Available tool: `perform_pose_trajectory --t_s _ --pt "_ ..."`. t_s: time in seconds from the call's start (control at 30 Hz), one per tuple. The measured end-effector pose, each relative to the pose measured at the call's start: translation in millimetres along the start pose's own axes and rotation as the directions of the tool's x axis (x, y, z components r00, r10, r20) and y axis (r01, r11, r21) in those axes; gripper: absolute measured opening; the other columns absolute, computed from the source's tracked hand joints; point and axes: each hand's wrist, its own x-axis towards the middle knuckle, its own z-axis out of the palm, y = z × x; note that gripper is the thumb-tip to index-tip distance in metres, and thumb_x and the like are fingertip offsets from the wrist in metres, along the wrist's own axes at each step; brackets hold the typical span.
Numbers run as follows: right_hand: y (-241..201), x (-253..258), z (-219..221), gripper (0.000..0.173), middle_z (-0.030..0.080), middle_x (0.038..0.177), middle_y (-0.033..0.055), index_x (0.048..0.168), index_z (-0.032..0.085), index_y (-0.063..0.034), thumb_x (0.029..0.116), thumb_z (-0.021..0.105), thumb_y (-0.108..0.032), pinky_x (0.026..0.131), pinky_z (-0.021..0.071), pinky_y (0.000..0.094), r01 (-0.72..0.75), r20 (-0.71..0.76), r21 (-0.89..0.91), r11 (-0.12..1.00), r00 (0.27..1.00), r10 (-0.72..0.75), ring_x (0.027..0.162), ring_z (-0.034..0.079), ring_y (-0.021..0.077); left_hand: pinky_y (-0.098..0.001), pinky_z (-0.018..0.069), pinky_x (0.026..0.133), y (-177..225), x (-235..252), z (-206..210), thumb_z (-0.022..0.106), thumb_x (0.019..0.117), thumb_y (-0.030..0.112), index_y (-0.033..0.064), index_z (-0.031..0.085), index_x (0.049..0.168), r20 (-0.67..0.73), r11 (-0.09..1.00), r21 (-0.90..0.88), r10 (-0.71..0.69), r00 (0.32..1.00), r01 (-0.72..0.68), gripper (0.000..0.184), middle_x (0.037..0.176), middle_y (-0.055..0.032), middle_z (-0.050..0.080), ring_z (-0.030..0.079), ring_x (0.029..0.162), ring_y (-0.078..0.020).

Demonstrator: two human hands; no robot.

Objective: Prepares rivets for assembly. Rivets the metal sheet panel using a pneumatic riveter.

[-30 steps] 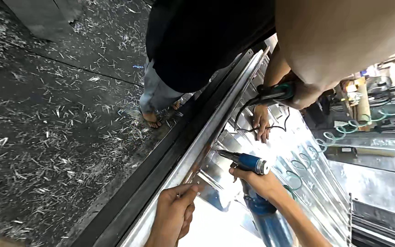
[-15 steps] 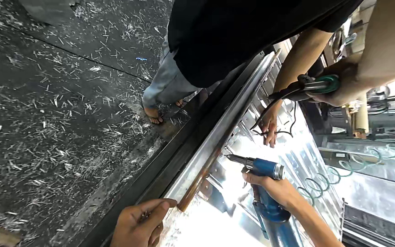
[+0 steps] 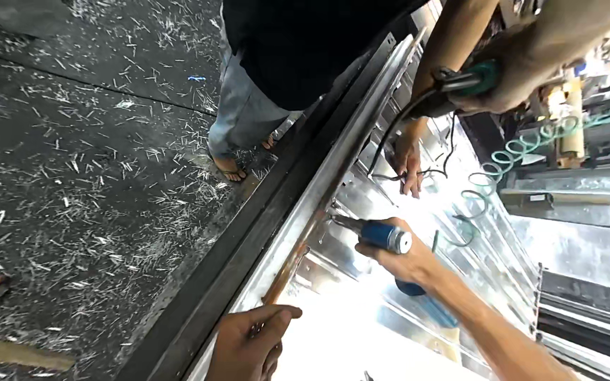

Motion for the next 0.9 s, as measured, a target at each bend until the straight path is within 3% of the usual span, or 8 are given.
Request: perform_pose_trajectory --t_s 0.1,0.2,0.27,0.4,0.5,0.63,0.77,0.9 --pt "-8.1 -44.5 -0.7 0.016 0.074 0.082 -0.0028 0.098 0.075 -0.0204 0.0855 0.080 -0.029 0.063 0.0595 0.0335 -0.130 -0.006 0.259 0.957 0.991 0.137 0.067 0.069 0.0122 -0.0224 0.0356 0.035 5.0 -11.2 11.9 0.054 0.1037 0.012 0.0051 0.075 0.109 0.008 0.998 0.059 -0.035 0.999 0.035 0.023 0.054 0.0051 0.046 0.038 0.039 -0.0047" --pt "-4.1 -128.3 16.0 0.038 0.072 0.104 -0.0021 0.117 0.071 -0.0175 0.0872 0.080 -0.040 0.080 0.0614 0.0318 0.169 -0.164 0.288 0.943 0.979 -0.125 0.090 0.070 0.0093 -0.0211 0.0338 0.034 -9.1 -30.3 11.6 0.055 0.1038 0.012 0.0042 0.076 0.109 0.051 0.999 0.005 -0.046 0.998 0.046 0.023 0.053 0.0049 0.045 0.037 0.038 -0.0040" --pt "-17.2 -181.8 32.3 0.034 0.075 0.097 0.0055 0.112 0.072 -0.0055 0.0897 0.081 -0.030 0.078 0.0630 0.0332 0.265 -0.218 0.330 0.906 0.955 -0.200 0.086 0.072 0.0107 -0.0203 0.0339 0.034 -22.5 -45.2 18.3 0.055 0.1037 0.012 0.0035 0.076 0.108 0.092 0.997 -0.014 -0.078 0.993 0.080 0.023 0.051 0.0054 0.044 0.037 0.037 -0.0035" --pt "-50.6 -273.3 78.0 0.030 0.077 0.094 0.0102 0.113 0.071 0.0004 0.0896 0.079 -0.017 0.078 0.0624 0.0329 0.175 -0.203 0.422 0.890 0.975 -0.095 0.085 0.073 0.0129 -0.0207 0.0365 0.036 -52.4 -89.5 43.9 0.054 0.1021 0.013 0.0068 0.076 0.103 0.134 0.993 0.072 -0.101 0.986 0.092 0.023 0.052 0.0065 0.046 0.040 0.039 -0.0032" --pt "-60.8 -324.2 129.0 0.029 0.077 0.097 0.0086 0.112 0.071 -0.0002 0.0872 0.081 -0.011 0.079 0.0634 0.0308 0.206 -0.358 0.490 0.847 0.934 -0.020 0.088 0.074 0.0117 -0.0208 0.0398 0.038 -84.5 -129.3 58.0 0.058 0.0987 0.008 0.0032 0.077 0.106 0.116 0.981 0.185 0.030 0.993 -0.052 0.021 0.060 0.0050 0.057 0.044 0.042 -0.0023" --pt "-71.8 -376.5 187.1 0.032 0.076 0.093 0.0071 0.110 0.070 0.0008 0.0828 0.083 -0.010 0.075 0.0635 0.0276 0.215 -0.532 0.515 0.830 0.839 0.114 0.082 0.073 0.0090 -0.0219 0.0591 0.064 -127.6 -174.5 57.4 0.059 0.0978 0.004 0.0005 0.078 0.106 0.196 0.881 0.324 0.293 0.936 -0.343 0.020 0.087 -0.0011 0.077 0.069 0.069 -0.0026" --pt "-80.2 -419.5 223.2 0.032 0.076 0.090 0.0061 0.109 0.071 0.0011 0.0809 0.081 -0.011 0.072 0.0625 0.0252 0.229 -0.597 0.499 0.835 0.790 0.140 0.078 0.072 0.0066 -0.0209 0.0524 0.051 -160.2 -212.3 46.1 0.058 0.0966 0.005 0.0036 0.078 0.103 0.241 0.883 0.335 0.256 0.936 -0.328 0.021 0.076 0.0028 0.072 0.059 0.055 -0.0009" --pt "-80.1 -458.3 252.0 0.034 0.076 0.091 0.0067 0.112 0.070 0.0022 0.0803 0.077 -0.007 0.072 0.0625 0.0258 0.312 -0.633 0.519 0.796 0.766 0.113 0.078 0.071 0.0076 -0.0234 0.0373 0.038 -177.9 -247.7 20.9 0.057 0.1002 0.014 0.0050 0.077 0.102 0.254 0.967 0.237 0.031 0.967 -0.093 0.022 0.056 0.0010 0.054 0.042 0.041 -0.0056"
